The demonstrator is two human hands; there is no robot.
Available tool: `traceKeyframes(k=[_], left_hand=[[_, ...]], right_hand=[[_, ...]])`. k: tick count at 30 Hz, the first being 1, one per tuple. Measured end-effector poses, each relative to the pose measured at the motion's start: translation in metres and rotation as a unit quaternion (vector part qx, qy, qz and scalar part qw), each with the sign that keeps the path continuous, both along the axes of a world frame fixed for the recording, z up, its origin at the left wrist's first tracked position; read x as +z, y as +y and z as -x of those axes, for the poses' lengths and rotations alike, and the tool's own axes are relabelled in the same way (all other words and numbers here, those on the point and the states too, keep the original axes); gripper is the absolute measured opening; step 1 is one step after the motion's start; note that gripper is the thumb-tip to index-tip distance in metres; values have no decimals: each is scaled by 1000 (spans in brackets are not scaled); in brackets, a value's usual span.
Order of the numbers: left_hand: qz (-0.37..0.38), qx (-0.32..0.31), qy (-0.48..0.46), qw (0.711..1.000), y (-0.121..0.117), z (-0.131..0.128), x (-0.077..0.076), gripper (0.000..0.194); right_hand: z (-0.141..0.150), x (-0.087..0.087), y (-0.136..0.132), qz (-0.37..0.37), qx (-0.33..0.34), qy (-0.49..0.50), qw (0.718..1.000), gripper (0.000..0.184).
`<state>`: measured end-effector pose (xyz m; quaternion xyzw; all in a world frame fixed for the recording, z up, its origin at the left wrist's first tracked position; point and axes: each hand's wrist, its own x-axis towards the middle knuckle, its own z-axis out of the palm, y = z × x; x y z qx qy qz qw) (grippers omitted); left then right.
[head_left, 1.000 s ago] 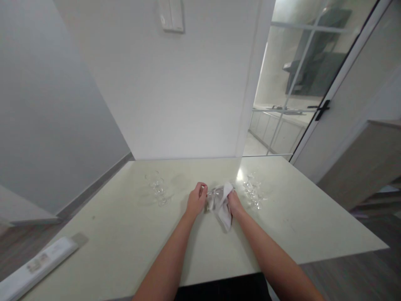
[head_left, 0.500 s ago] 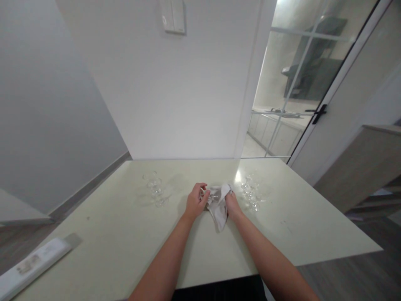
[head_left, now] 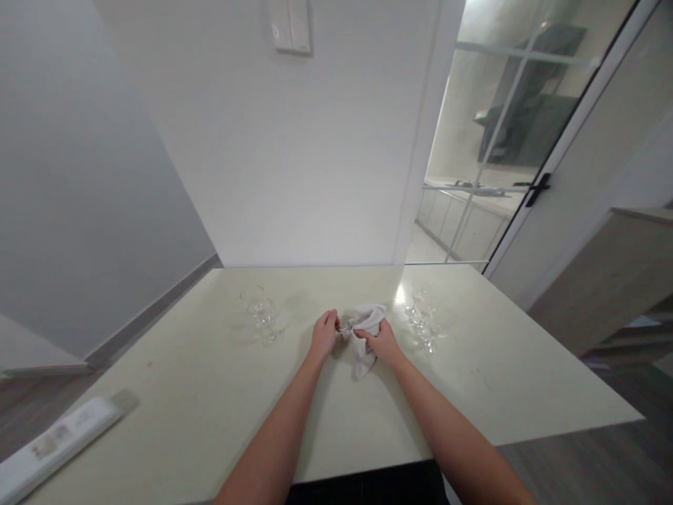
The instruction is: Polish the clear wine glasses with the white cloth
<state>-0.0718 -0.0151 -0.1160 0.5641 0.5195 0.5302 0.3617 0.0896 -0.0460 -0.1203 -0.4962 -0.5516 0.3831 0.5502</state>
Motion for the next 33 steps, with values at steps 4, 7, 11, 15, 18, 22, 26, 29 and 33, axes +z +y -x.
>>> traceKeyframes(k=[4,7,11,15,18,22,26,29,33], left_hand=[[-84,-54,54,994,-15,-2,5,29],[-187,-92,117,971,-27,-1,12,23],[-222,-77,167,957,-33,0,15,19],[-97,5,140,985,-22,-2,9,32],[-6,19,92,996,-12,-1,3,39],[-56,-25,71,996,-14,0,7,32],[-205,-75,147,965,-29,-2,16,26],[-258,-72,196,944,-36,-3,18,18],[-170,-35,160,972,-29,-2,13,22]], right_hand=[[-5,-5,8,36,-60,66,995,34],[-8,-13,13,98,-128,109,981,34],[-6,-18,14,126,-103,166,973,38],[-3,-8,6,56,-49,77,994,40],[0,-1,0,5,-32,5,999,47],[1,-1,1,34,-33,81,996,45],[-2,-8,9,91,-76,213,970,39],[-4,-11,11,103,-80,227,965,33],[-4,-7,6,77,-74,131,986,34]])
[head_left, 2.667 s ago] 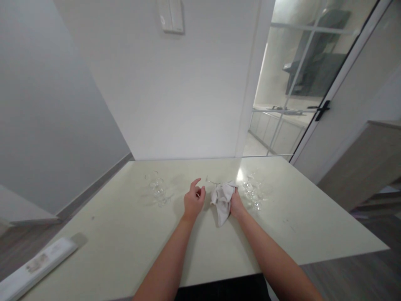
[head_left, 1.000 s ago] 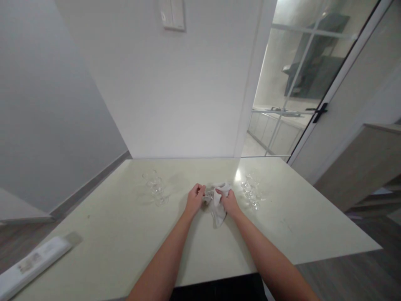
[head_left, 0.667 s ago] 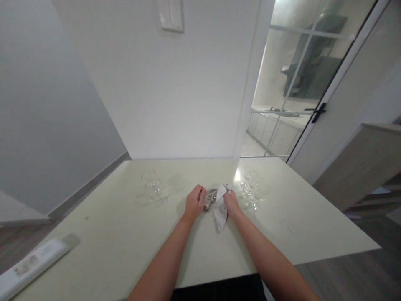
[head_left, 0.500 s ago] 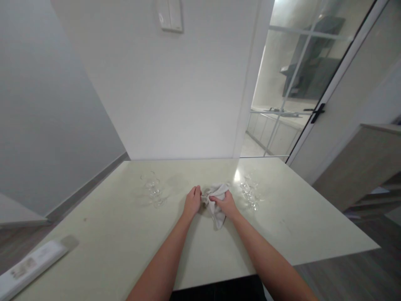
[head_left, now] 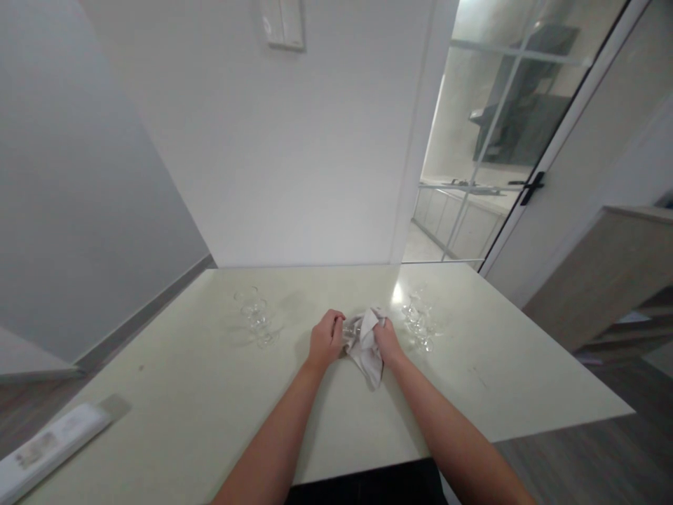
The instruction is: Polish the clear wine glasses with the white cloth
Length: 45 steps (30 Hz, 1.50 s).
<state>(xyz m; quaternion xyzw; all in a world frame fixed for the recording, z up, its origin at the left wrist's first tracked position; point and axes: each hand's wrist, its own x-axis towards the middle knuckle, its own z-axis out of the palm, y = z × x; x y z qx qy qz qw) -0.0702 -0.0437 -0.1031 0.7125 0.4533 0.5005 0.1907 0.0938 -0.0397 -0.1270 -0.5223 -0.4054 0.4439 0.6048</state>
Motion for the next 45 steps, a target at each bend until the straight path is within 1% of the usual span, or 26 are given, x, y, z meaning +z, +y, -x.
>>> traceKeyframes(k=[2,4,5,7,9,11,12,14,17,19,21,23,26,28,30,32,33,35,38,39,41,45], left_hand=[[85,18,-77,993,10,1,-5,25],[161,25,-146,976,20,1,-10,27],[186,25,-166,968,25,1,-13,28],[205,24,-177,962,29,1,-16,28],[204,18,-178,962,29,1,-15,28],[188,6,-178,966,24,0,-12,28],[167,-1,-173,971,21,0,-9,28],[103,-22,-147,984,14,1,-4,29],[5,-65,-86,994,3,2,2,30],[-13,-74,-47,996,-1,2,4,26],[-3,-55,-28,998,-3,1,5,25],[18,-29,-37,999,0,-1,3,29],[80,9,-111,991,10,-3,-2,35],[142,36,-186,972,17,-3,-5,40],[202,51,-252,945,22,-2,-8,43],[246,56,-296,921,23,-1,-8,43],[258,55,-310,913,23,-1,-8,43],[260,47,-324,908,21,0,-6,42],[228,13,-305,925,17,1,0,39],[217,1,-294,931,16,1,2,39],[202,-17,-274,940,13,2,5,37],[192,-45,-262,945,10,1,7,37]], right_hand=[[1,4,-5,-50,37,-92,994,40],[2,6,-9,-100,70,-159,980,47],[2,7,-11,-116,77,-175,975,49],[4,7,-13,-128,76,-181,972,52],[4,6,-12,-118,67,-167,977,52],[4,5,-10,-94,64,-138,984,50],[4,5,-9,-78,64,-115,988,49],[5,5,-5,-32,56,-44,997,46],[5,3,0,40,28,78,996,44],[4,1,2,66,12,113,991,41],[4,0,3,66,5,110,992,37],[3,0,2,55,7,88,995,35],[3,1,-1,16,38,32,999,38],[4,1,-1,-12,54,39,998,41],[5,2,-1,-26,54,91,994,39],[5,3,-1,-29,49,132,990,36],[5,4,-1,-30,56,135,989,33],[4,5,-4,-27,98,116,988,32],[1,7,-11,-34,197,47,979,34],[1,8,-13,-45,218,18,975,32],[-1,9,-15,-74,229,-37,970,28],[-5,11,-13,-115,202,-98,968,22]])
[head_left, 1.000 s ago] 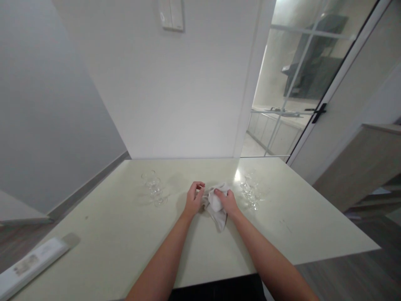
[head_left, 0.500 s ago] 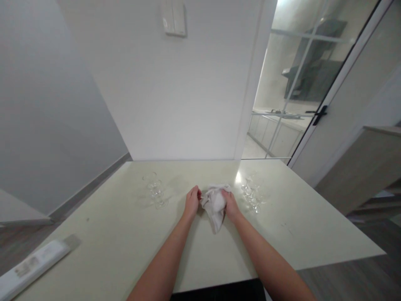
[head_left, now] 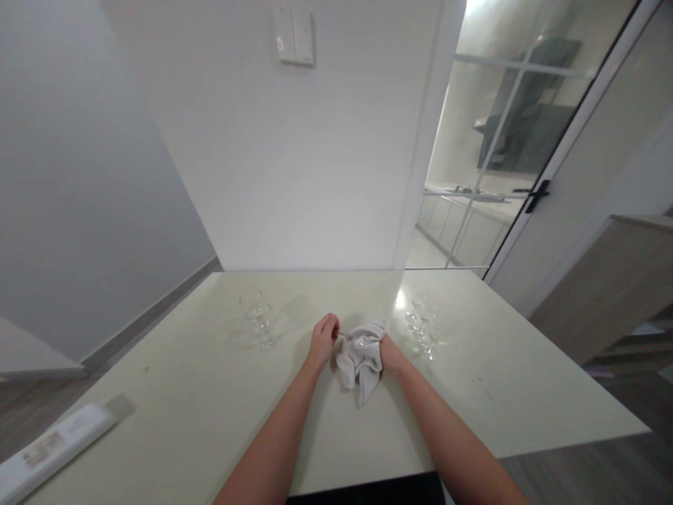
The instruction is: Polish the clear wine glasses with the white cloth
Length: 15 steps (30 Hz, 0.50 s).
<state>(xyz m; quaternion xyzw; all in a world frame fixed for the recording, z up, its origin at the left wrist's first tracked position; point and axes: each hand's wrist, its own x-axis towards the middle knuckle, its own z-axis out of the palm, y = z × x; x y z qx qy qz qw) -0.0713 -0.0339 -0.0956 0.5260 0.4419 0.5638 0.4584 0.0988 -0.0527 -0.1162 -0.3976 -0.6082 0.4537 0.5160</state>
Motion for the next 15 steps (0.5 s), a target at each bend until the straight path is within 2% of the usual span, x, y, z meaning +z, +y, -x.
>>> traceKeyframes(k=[5,11,15], left_hand=[[-14,-21,3,1000,0,-3,-2,38],[-34,-20,7,999,1,-3,-3,40],[-45,-18,10,999,2,-3,-5,39]], right_hand=[[-3,-11,9,-20,-19,-14,1000,17],[-13,-37,22,-9,-83,-68,994,35],[-18,-38,23,-13,-66,-114,991,44]])
